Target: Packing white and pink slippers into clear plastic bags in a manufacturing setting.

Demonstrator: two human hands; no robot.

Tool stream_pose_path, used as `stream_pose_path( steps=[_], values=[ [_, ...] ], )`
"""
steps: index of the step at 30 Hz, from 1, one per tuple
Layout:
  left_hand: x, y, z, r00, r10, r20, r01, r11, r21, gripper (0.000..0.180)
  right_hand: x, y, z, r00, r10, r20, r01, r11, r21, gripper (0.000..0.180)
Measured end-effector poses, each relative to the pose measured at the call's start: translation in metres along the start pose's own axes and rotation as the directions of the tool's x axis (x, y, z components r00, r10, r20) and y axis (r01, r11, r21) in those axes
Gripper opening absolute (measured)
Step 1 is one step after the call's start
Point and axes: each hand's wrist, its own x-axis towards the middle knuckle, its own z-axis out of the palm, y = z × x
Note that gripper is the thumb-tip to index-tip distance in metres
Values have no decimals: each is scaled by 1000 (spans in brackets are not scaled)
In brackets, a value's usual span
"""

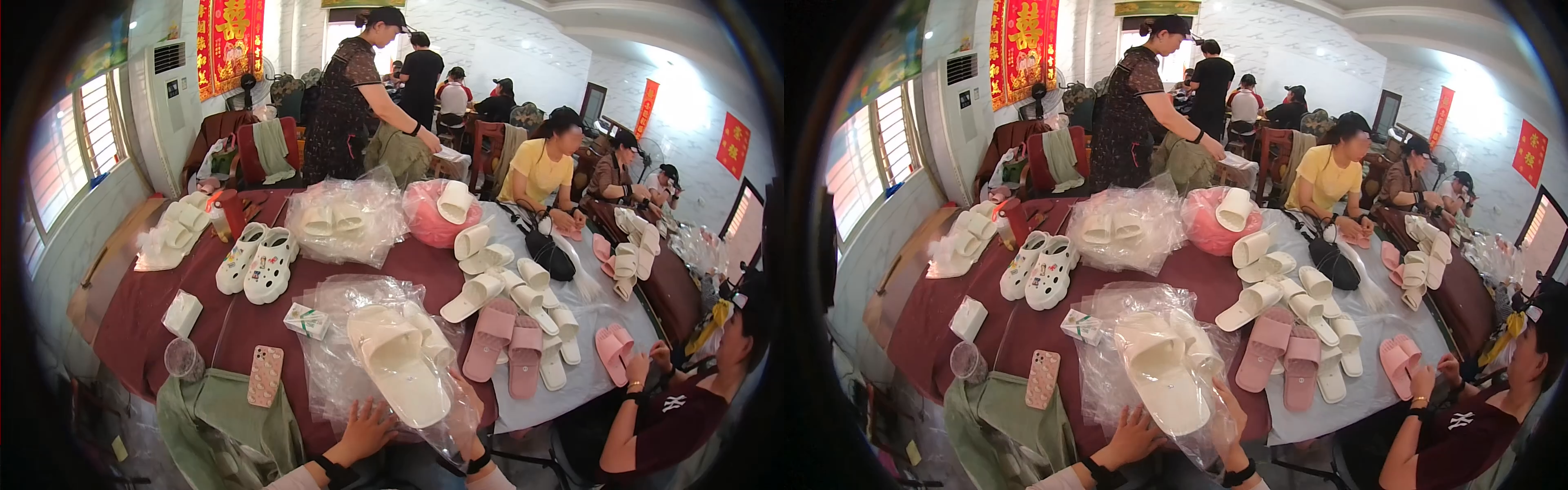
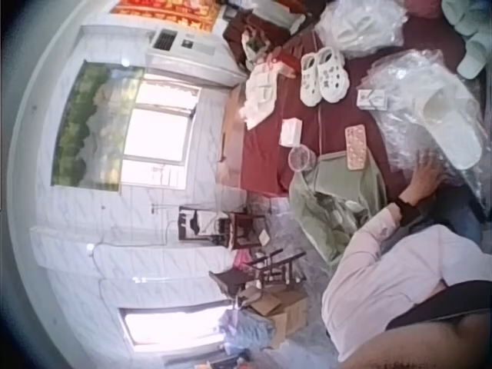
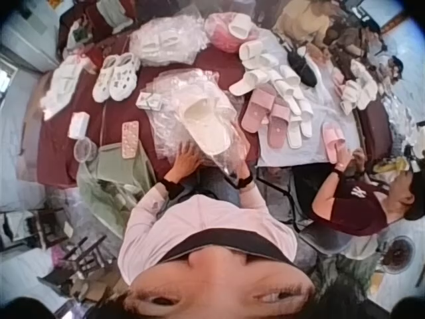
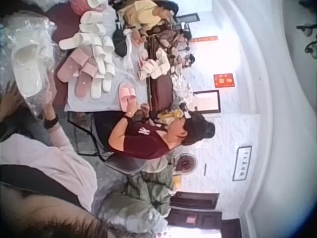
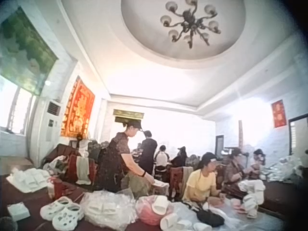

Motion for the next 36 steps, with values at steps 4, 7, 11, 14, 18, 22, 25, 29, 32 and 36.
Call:
stream_pose_path(
  steps=[4,7,11,14,18,22,25,29,32,36],
  values=[
    [6,0,0,999,-17,-34,18,1000,17,41,1,-10,-11,1000,-3,22,2,999,41,49],
    [10,1,-2,999,-24,-44,25,999,27,42,-9,-4,-25,1000,0,30,-1,999,37,48],
    [9,-2,1,998,-23,-66,26,999,38,45,-7,-8,-21,999,8,47,-9,999,34,48],
    [11,-5,-3,998,-38,-59,42,996,79,45,-5,-8,-20,997,21,71,-23,999,36,47],
    [16,-10,0,994,-61,-94,64,997,33,45,-10,-9,-23,991,58,123,-62,997,35,47],
    [18,-15,-3,996,-46,-78,46,999,0,44,-5,-19,-21,972,107,207,-118,992,42,46],
    [18,-15,-7,997,-38,-63,36,999,-26,45,16,-26,-11,958,129,255,-145,988,46,46],
    [14,-13,-13,997,-52,-53,50,998,-32,46,-1,-20,-16,943,145,300,-167,985,49,45],
    [15,-13,-11,998,-58,-23,57,997,-42,47,16,-27,8,936,162,313,-185,982,47,45],
    [24,-18,-14,998,-70,-11,70,997,14,48,-5,-25,-4,934,156,320,-181,982,50,44]
  ],
)
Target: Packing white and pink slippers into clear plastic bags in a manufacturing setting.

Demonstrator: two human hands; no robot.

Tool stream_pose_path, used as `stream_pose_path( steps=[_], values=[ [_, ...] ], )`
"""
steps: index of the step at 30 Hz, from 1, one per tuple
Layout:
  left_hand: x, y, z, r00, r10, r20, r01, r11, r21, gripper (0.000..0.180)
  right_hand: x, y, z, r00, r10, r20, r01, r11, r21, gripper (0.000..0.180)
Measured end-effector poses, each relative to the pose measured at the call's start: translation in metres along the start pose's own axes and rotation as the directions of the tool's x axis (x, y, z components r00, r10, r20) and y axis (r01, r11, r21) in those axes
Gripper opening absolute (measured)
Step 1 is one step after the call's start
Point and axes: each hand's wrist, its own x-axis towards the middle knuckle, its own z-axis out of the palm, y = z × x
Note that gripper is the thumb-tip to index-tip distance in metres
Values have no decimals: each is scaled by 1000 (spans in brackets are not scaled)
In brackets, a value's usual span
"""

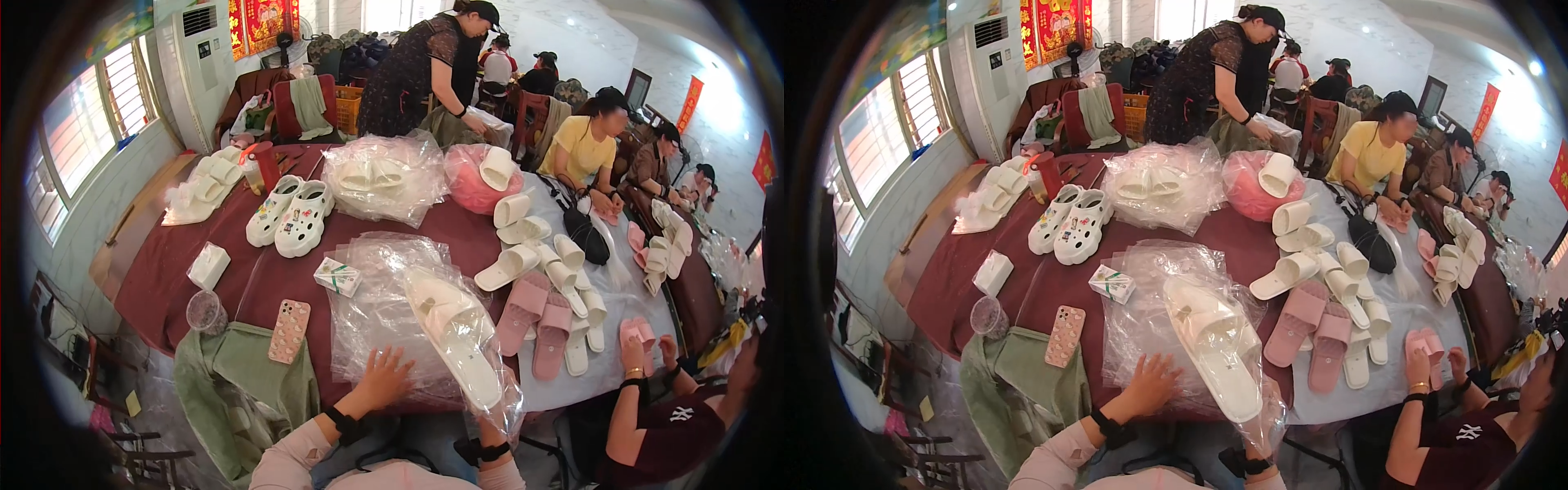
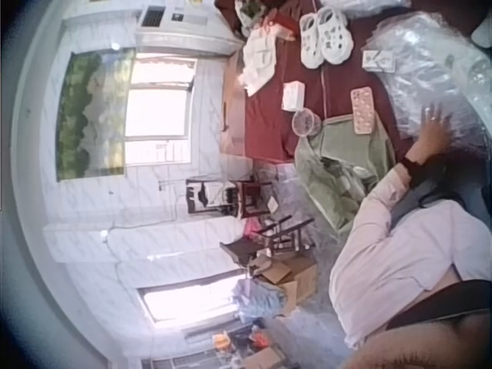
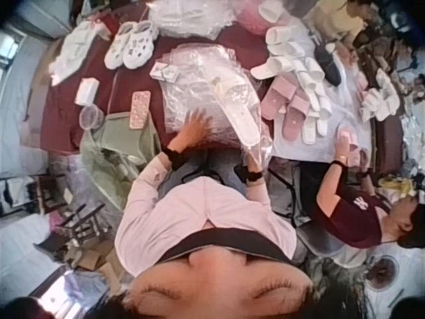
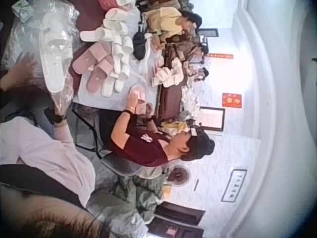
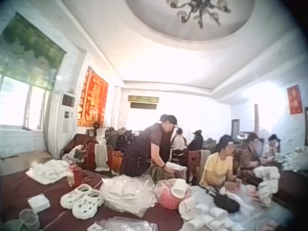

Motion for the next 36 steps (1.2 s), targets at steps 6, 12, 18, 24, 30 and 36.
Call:
stream_pose_path(
  steps=[6,12,18,24,30,36],
  values=[
    [28,-44,-1,987,-158,3,158,987,-21,52,47,-18,18,999,11,39,-12,1000,12,43],
    [23,-50,3,963,-251,98,249,968,33,54,-28,19,-24,999,3,52,-3,1000,-7,43],
    [8,-26,-5,919,-373,128,374,927,17,54,-20,20,-25,997,20,79,-19,1000,-9,42],
    [15,-27,-11,883,-445,146,436,895,92,52,14,1,-6,996,23,87,-23,1000,-7,41],
    [68,-93,-49,893,-445,69,438,894,97,39,-3,9,8,997,9,80,-8,1000,-14,40],
    [111,-201,-28,926,-42,-376,251,811,529,37,40,-16,38,999,-39,27,40,999,-37,39]
  ],
)
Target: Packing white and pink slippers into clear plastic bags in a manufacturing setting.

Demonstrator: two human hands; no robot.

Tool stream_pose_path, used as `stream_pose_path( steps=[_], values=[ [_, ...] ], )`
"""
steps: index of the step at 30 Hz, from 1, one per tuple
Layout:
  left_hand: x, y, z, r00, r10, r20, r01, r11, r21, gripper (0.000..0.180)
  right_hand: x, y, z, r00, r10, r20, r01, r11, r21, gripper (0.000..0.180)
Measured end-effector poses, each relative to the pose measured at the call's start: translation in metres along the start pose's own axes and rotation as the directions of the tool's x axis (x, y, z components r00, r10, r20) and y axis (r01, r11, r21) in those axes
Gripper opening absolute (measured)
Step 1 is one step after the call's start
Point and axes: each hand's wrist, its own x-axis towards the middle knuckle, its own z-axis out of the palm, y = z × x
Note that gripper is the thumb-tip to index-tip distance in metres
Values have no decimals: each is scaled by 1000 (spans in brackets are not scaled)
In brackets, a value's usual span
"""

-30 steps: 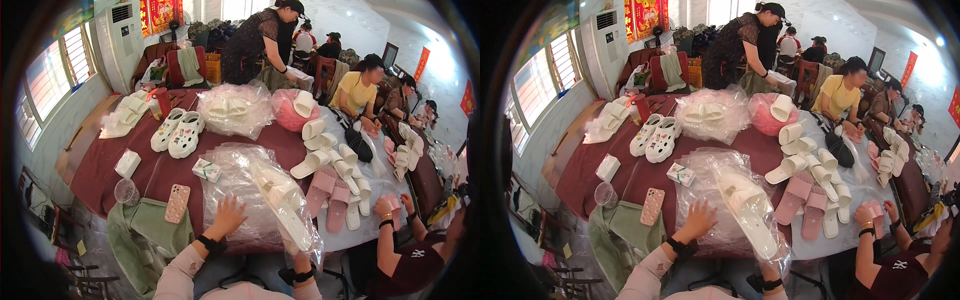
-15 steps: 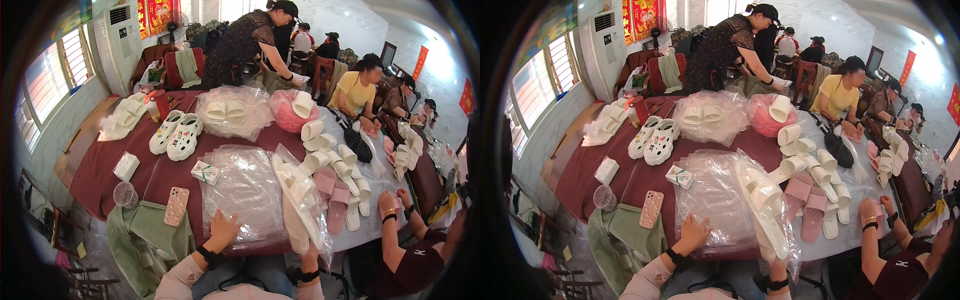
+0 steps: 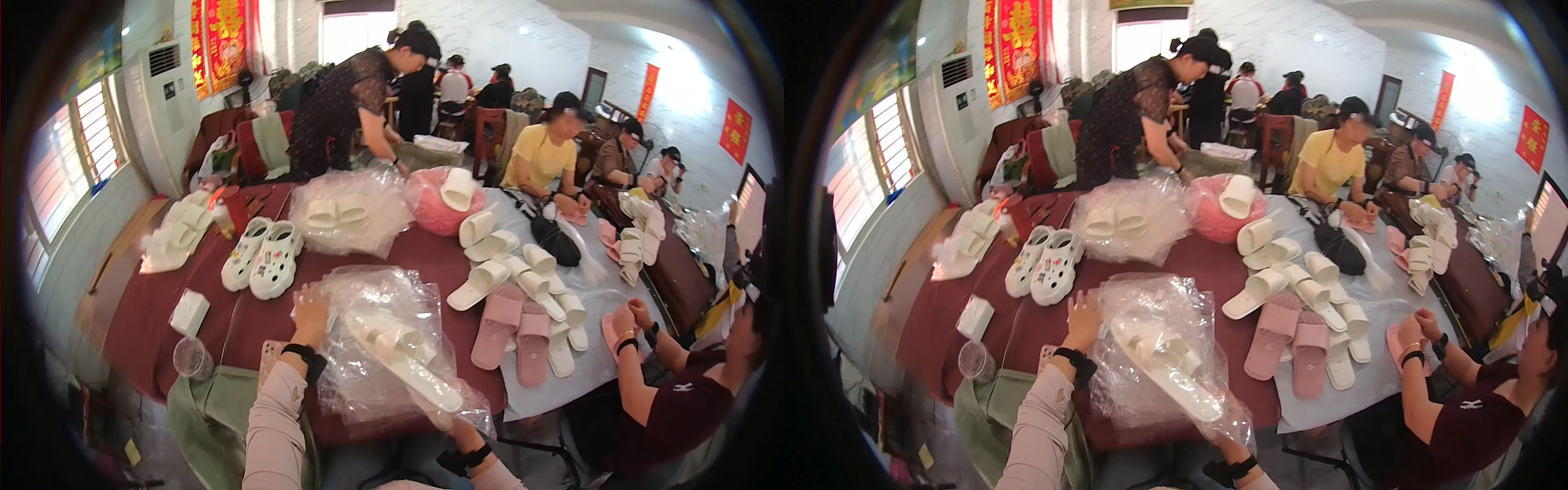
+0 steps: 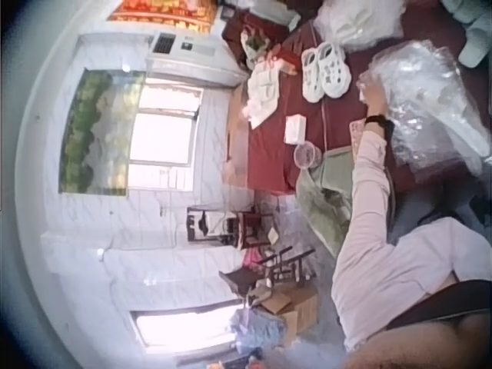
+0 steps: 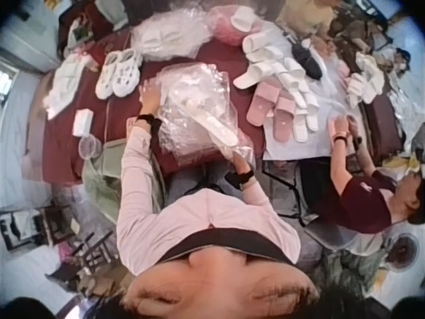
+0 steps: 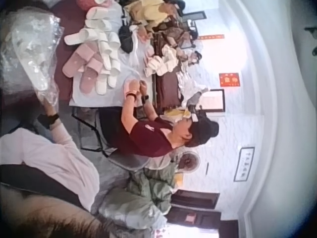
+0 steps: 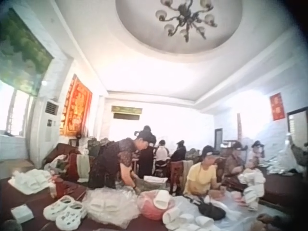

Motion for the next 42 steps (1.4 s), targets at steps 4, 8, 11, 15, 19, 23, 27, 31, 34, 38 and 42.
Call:
stream_pose_path(
  steps=[4,8,11,15,19,23,27,31,34,38,42],
  values=[
    [16,-4,1,804,-14,594,120,983,-139,44,5,-2,-2,996,-40,-74,37,999,-38,39],
    [-4,-26,25,861,62,506,-10,994,-106,50,21,-14,8,994,-75,-79,72,997,-39,38],
    [1,-35,-2,899,116,423,29,946,-322,53,27,-15,8,993,-77,-95,73,996,-42,38],
    [18,-34,-52,889,-82,450,204,951,-230,60,30,-14,8,993,-84,-84,81,996,-30,37],
    [41,-22,-67,903,-90,420,336,758,-560,63,22,-11,0,994,-72,-84,69,997,-34,37],
    [28,-18,12,929,83,359,207,690,-693,64,20,-8,6,997,-75,-36,74,997,-13,36],
    [-4,20,45,901,102,421,218,733,-644,61,0,3,-4,997,-72,-38,71,997,-29,36],
    [-20,25,41,876,68,477,330,638,-696,61,-31,22,-24,998,-60,-12,60,998,-33,35],
    [-7,37,-44,969,159,189,96,463,-881,47,-34,26,-39,999,-43,-16,42,998,-41,35],
    [-66,39,-124,974,208,93,-44,573,-818,43,-22,23,-31,998,-41,37,42,999,-32,34],
    [-155,20,-166,935,336,113,-115,590,-799,47,-18,17,-16,991,-32,132,38,998,-41,34]
  ],
)
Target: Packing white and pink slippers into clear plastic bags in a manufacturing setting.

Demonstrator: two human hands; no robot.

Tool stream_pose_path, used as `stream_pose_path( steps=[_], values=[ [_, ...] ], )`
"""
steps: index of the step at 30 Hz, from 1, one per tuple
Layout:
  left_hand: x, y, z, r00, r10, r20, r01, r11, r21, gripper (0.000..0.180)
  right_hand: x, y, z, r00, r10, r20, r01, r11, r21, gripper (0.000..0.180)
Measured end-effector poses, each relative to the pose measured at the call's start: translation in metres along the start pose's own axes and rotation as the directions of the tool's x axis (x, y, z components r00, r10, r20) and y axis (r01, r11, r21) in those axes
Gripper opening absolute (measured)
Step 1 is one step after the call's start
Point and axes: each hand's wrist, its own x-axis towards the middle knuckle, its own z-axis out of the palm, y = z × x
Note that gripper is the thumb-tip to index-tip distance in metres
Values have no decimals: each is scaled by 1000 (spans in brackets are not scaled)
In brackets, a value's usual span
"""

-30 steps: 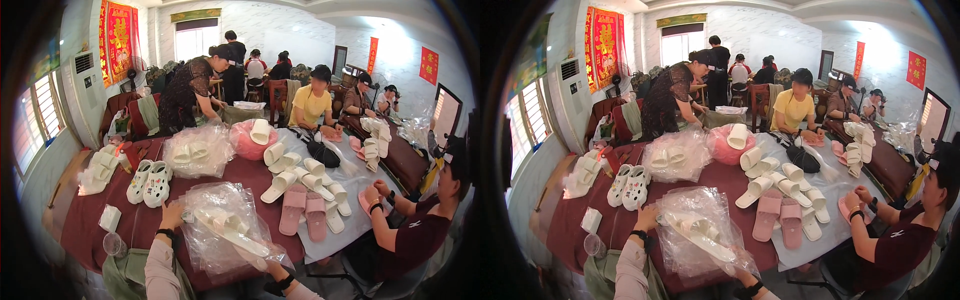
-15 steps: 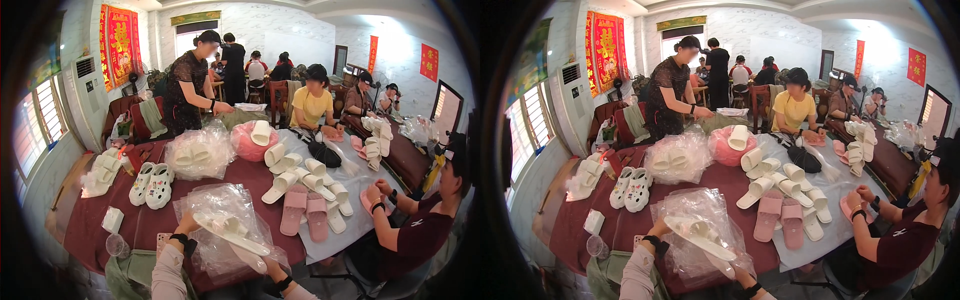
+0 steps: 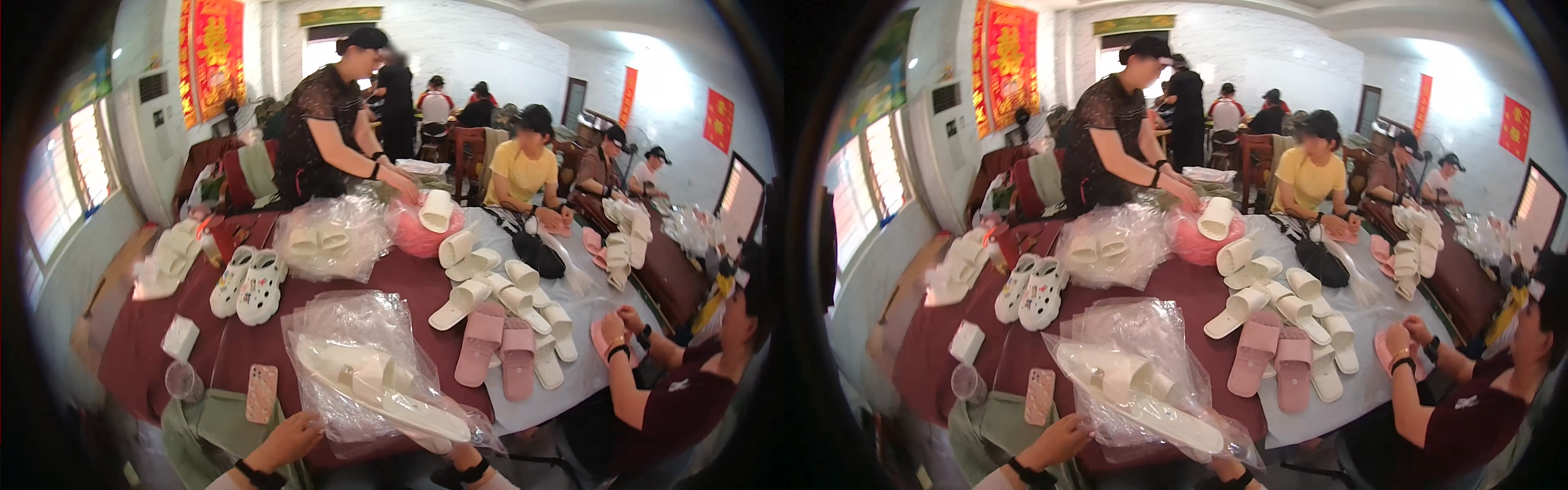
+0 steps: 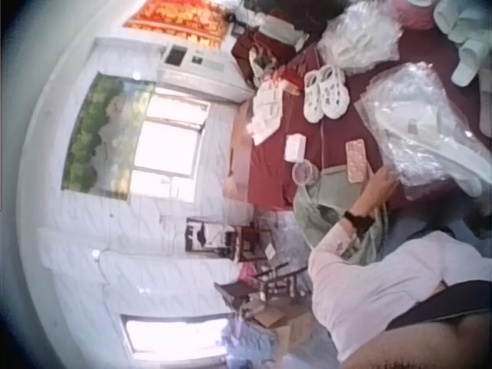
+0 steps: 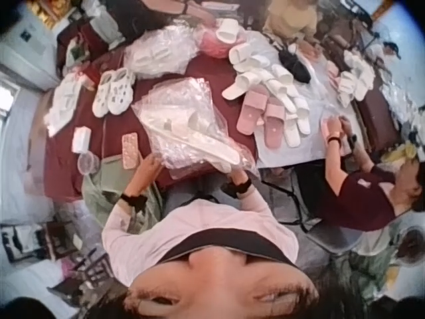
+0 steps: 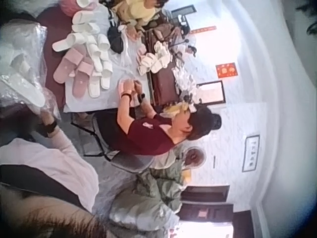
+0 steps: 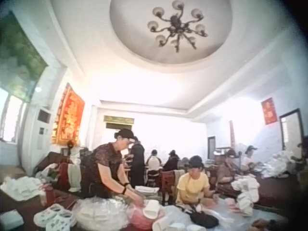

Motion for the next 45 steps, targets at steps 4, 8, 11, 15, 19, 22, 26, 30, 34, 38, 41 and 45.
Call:
stream_pose_path(
  steps=[4,8,11,15,19,22,26,30,34,38,41,45],
  values=[
    [-78,38,-11,989,-148,-13,145,943,299,51,6,6,17,969,48,243,-52,999,12,33],
    [-145,36,-17,717,-652,-247,676,564,474,56,2,2,39,847,70,527,-116,992,55,33],
    [-203,38,-7,346,-844,-411,907,188,378,60,-17,14,40,704,59,708,-170,982,87,32],
    [-253,52,14,-289,-936,-201,950,-306,58,70,-19,12,69,574,31,818,-190,977,96,32],
    [-276,69,36,-423,-902,-90,903,-428,38,84,-27,5,84,520,16,854,-190,977,97,31],
    [-277,71,45,-517,-854,-53,853,-520,53,93,-17,-5,111,513,15,858,-185,978,94,31],
    [-308,64,55,-847,-518,-119,526,-788,-321,82,-4,-23,143,537,22,843,-168,982,82,30],
    [-490,57,118,-829,-552,-85,419,-513,-749,40,-8,-31,161,490,-39,871,-147,981,127,30],
    [-453,28,85,-872,-489,-29,75,-75,-994,32,-7,-29,213,478,-210,853,-124,945,302,37],
    [-440,-4,56,-496,-868,33,720,-390,574,44,-16,36,293,547,-237,803,-29,953,301,39],
    [-496,-2,79,-521,-853,-38,633,-416,653,73,-21,20,306,656,-87,750,-7,992,122,43],
    [-468,-90,77,-300,-944,-138,557,-291,778,65,-29,15,305,560,-109,821,-23,989,146,43]
  ],
)
